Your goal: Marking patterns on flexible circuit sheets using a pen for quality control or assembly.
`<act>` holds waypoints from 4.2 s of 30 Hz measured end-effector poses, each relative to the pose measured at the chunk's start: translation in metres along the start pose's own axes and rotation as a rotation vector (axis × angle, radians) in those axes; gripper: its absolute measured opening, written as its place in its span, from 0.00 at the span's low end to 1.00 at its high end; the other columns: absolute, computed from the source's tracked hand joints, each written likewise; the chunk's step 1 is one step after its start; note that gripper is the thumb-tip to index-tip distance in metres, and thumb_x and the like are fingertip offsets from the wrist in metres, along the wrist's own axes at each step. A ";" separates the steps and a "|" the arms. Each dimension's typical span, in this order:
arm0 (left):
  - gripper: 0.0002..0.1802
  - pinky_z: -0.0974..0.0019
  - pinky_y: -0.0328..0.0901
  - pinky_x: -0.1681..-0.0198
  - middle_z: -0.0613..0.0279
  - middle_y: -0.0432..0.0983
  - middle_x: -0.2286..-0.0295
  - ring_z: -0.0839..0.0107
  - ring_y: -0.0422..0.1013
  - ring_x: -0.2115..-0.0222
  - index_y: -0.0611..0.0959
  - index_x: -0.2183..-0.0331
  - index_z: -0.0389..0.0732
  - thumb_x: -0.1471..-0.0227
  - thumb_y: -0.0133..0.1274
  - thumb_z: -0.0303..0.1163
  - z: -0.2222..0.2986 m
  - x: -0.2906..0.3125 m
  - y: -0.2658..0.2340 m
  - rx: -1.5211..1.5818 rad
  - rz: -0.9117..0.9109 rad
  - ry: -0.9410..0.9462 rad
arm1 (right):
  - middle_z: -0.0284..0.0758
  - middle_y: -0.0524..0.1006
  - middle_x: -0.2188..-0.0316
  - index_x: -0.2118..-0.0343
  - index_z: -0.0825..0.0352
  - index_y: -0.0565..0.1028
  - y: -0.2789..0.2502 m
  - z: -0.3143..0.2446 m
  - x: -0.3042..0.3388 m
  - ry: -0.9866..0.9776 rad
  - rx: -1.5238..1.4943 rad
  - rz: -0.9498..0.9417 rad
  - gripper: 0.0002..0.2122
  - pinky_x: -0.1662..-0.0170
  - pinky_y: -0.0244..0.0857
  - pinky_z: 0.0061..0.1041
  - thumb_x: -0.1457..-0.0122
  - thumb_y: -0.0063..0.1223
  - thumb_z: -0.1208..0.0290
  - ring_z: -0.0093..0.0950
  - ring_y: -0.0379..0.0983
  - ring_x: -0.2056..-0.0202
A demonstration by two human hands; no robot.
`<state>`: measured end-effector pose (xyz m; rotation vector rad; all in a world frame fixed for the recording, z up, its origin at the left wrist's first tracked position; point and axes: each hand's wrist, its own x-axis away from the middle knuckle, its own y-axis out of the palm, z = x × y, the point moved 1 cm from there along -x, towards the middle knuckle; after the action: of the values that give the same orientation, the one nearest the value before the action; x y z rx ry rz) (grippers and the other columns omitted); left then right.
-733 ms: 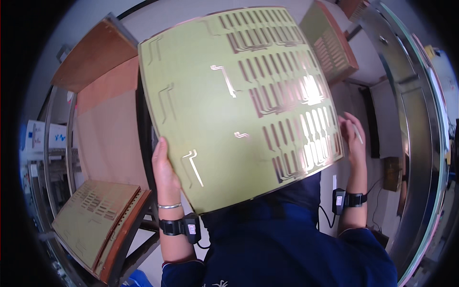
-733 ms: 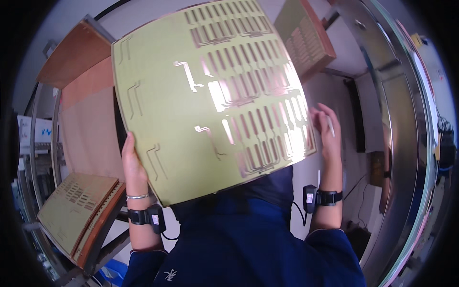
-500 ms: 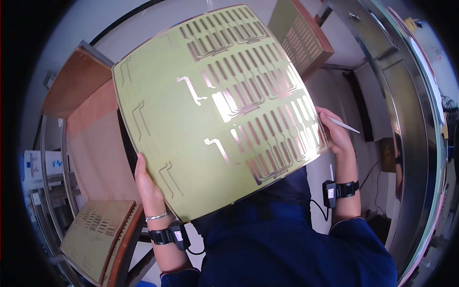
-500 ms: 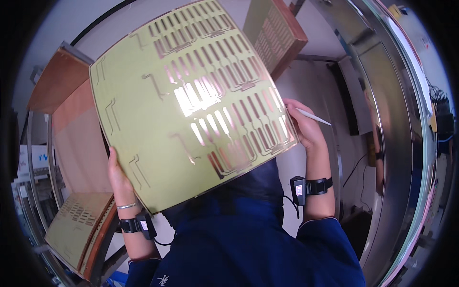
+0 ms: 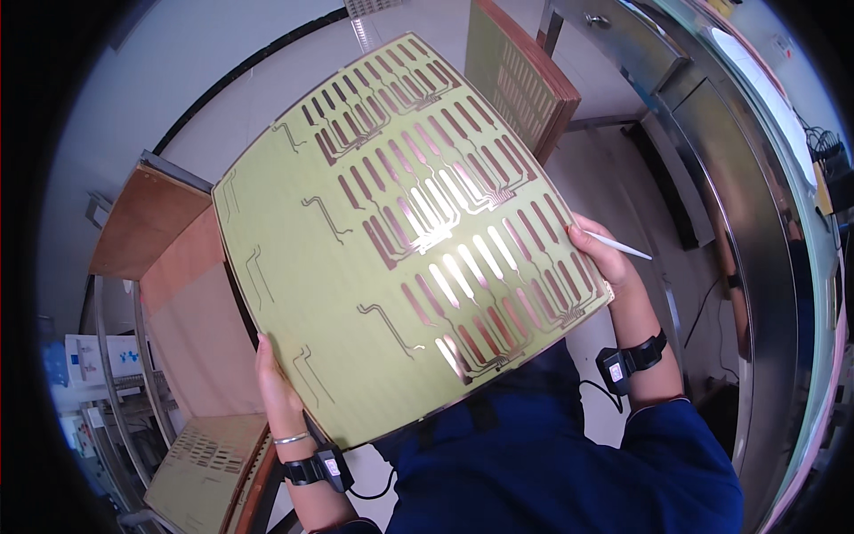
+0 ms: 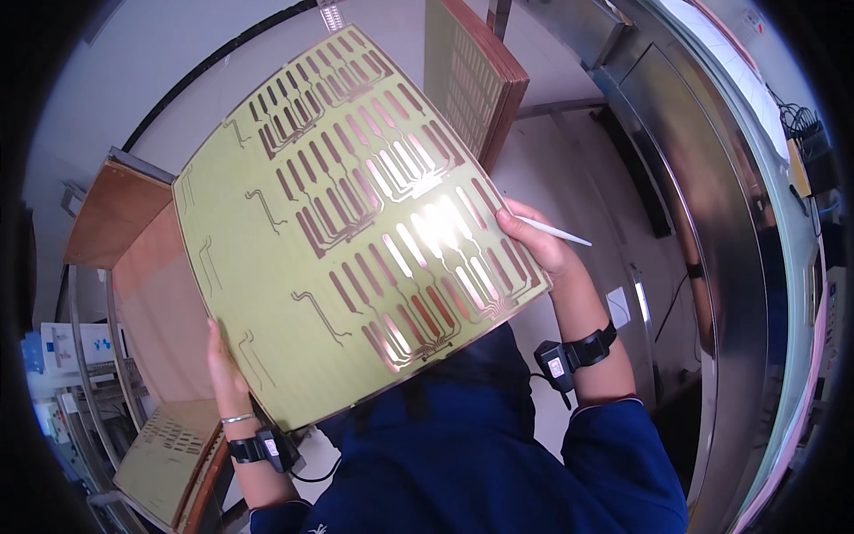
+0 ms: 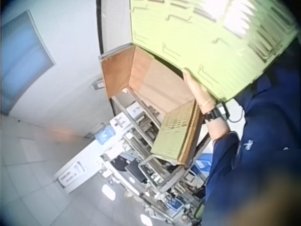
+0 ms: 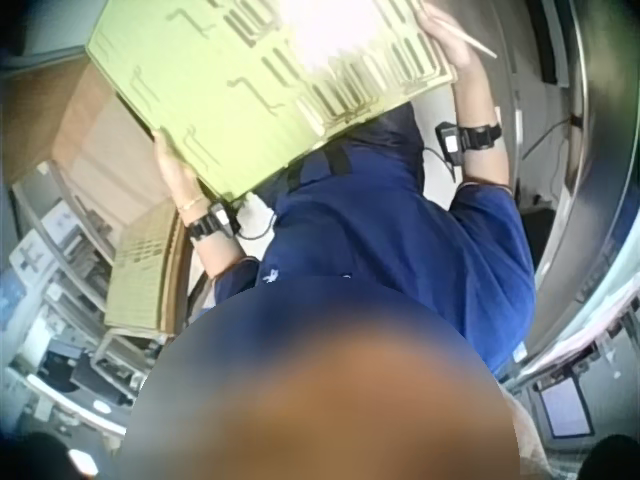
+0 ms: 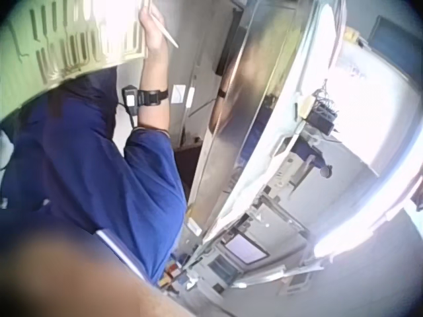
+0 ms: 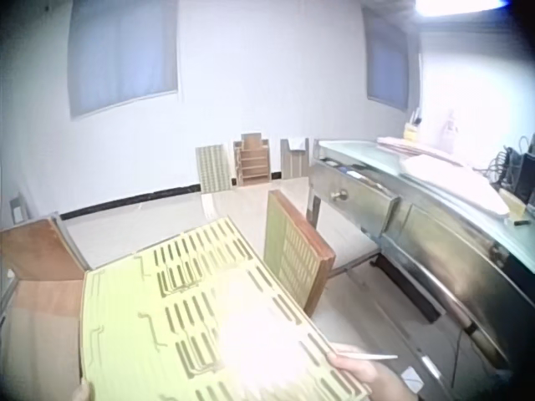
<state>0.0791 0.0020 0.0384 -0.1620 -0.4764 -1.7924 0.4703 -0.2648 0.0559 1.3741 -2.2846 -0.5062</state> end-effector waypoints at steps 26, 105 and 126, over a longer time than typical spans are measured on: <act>0.19 0.63 0.66 0.52 0.55 0.70 0.55 0.66 0.70 0.56 0.67 0.49 0.37 0.42 0.44 0.32 0.026 0.038 0.057 0.513 -0.252 0.087 | 0.42 0.66 0.48 0.46 0.71 0.61 -0.011 -0.031 -0.068 -0.345 -0.488 0.232 0.21 0.42 0.57 0.33 0.38 0.42 0.62 0.32 0.63 0.47; 0.37 0.68 0.64 0.58 0.56 0.74 0.69 0.71 0.70 0.67 0.71 0.67 0.35 0.42 0.23 0.61 -0.004 0.024 0.013 0.439 0.074 -0.140 | 0.41 0.70 0.51 0.50 0.71 0.66 -0.105 0.035 -0.017 -0.306 -0.426 0.390 0.18 0.45 0.61 0.33 0.37 0.40 0.63 0.30 0.67 0.50; 0.33 0.70 0.64 0.62 0.58 0.75 0.74 0.72 0.71 0.71 0.75 0.71 0.34 0.39 0.28 0.54 -0.024 0.019 0.013 0.043 0.308 0.126 | 0.42 0.69 0.50 0.49 0.73 0.64 -0.028 0.019 -0.012 -0.272 -0.342 0.573 0.20 0.44 0.59 0.31 0.36 0.34 0.63 0.31 0.66 0.49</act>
<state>0.0891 -0.0273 0.0259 -0.0868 -0.3774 -1.4797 0.4863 -0.2652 0.0237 0.4765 -2.5023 -0.8687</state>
